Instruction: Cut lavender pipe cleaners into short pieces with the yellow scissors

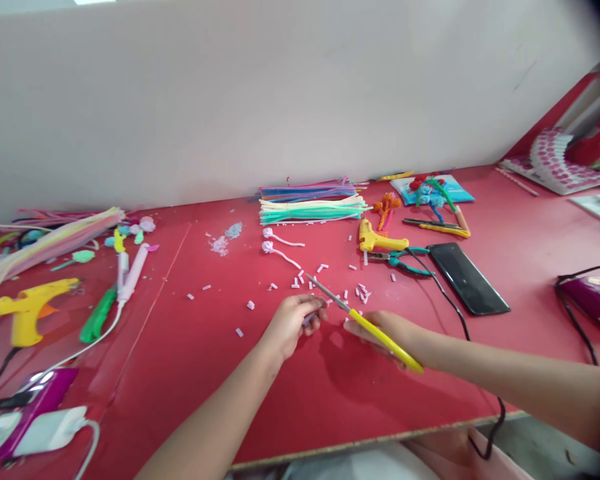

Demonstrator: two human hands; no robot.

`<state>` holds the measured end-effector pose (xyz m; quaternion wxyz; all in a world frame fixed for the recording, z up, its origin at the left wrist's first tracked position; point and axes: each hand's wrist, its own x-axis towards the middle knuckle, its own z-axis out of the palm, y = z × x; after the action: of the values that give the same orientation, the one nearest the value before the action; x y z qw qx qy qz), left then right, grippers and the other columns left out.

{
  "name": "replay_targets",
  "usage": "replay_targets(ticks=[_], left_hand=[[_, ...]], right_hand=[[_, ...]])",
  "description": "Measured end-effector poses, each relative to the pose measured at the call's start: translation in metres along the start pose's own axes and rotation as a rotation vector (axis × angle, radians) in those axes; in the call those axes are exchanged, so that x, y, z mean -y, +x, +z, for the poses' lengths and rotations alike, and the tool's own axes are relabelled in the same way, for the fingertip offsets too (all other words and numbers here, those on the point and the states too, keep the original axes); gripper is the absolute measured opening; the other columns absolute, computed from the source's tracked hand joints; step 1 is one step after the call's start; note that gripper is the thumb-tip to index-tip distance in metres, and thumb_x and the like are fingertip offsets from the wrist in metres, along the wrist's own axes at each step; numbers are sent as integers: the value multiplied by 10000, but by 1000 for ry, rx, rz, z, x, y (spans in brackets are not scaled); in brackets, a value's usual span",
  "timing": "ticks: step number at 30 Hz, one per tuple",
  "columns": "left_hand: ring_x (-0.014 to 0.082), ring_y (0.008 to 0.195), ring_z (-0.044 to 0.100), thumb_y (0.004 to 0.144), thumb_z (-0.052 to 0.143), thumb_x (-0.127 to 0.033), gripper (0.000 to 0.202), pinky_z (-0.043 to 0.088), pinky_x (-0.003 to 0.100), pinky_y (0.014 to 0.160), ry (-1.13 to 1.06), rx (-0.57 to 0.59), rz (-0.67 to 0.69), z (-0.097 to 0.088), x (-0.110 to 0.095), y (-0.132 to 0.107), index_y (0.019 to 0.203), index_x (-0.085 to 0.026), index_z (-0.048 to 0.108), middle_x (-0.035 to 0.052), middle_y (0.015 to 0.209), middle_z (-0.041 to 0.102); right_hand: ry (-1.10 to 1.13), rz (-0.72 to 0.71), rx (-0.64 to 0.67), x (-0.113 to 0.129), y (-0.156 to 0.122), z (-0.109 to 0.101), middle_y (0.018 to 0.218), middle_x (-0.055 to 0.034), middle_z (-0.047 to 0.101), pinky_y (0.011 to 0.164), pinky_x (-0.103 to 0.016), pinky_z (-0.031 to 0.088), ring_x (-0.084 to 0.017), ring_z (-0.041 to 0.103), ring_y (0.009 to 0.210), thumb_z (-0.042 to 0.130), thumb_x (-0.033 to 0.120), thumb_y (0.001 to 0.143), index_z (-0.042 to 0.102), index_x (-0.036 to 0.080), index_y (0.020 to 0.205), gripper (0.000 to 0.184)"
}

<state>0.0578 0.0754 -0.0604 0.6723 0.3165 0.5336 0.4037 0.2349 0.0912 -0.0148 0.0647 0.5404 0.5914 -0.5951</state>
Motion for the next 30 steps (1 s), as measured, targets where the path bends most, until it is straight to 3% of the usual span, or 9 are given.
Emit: replay_targets(ticks=[3, 6, 9, 17, 23, 30], left_hand=[[57, 414, 460, 689, 504, -342, 230, 276, 156, 353, 82, 93, 30, 8, -6, -13, 699, -117, 548, 42, 604, 582], [72, 424, 481, 697, 491, -381, 277, 295, 165, 365, 135, 170, 19, 15, -13, -24, 728, -114, 557, 46, 589, 582], [78, 430, 492, 699, 493, -385, 281, 294, 165, 364, 153, 194, 9, 17, -17, -29, 733, -113, 554, 48, 593, 580], [66, 399, 480, 694, 508, -351, 249, 285, 159, 339, 139, 212, -42, 16, -8, -25, 736, -108, 547, 44, 591, 588], [79, 422, 495, 687, 509, -371, 274, 308, 168, 355, 166, 235, -32, 17, -6, -27, 712, -102, 550, 58, 600, 594], [79, 439, 495, 691, 503, -349, 251, 323, 170, 381, 165, 251, -41, 13, -10, -32, 713, -105, 556, 60, 609, 589]], right_hand=[[-37, -200, -143, 2, 8, -6, 353, 78, 328, 332, -172, 251, -50, 347, 305, 425, 429, 700, 432, 166, 600, 281], [-3, -325, -164, 6, 13, -7, 392, 68, 386, 341, -161, 276, -52, 374, 324, 411, 406, 706, 469, 156, 671, 259], [23, -381, -147, 6, 15, -3, 458, 54, 437, 346, -155, 286, -48, 381, 350, 415, 404, 702, 487, 151, 713, 263], [-231, -480, -329, -4, 17, 1, 601, -11, 562, 464, -184, 326, -106, 495, 539, 419, 362, 710, 458, 163, 675, 206], [-264, -490, -263, -4, 17, 0, 587, 2, 543, 465, -182, 321, -97, 487, 522, 400, 291, 716, 445, 167, 670, 139], [-217, -425, -118, 8, 5, -9, 412, 50, 432, 403, -168, 270, -58, 390, 390, 348, 310, 752, 410, 166, 585, 229]])
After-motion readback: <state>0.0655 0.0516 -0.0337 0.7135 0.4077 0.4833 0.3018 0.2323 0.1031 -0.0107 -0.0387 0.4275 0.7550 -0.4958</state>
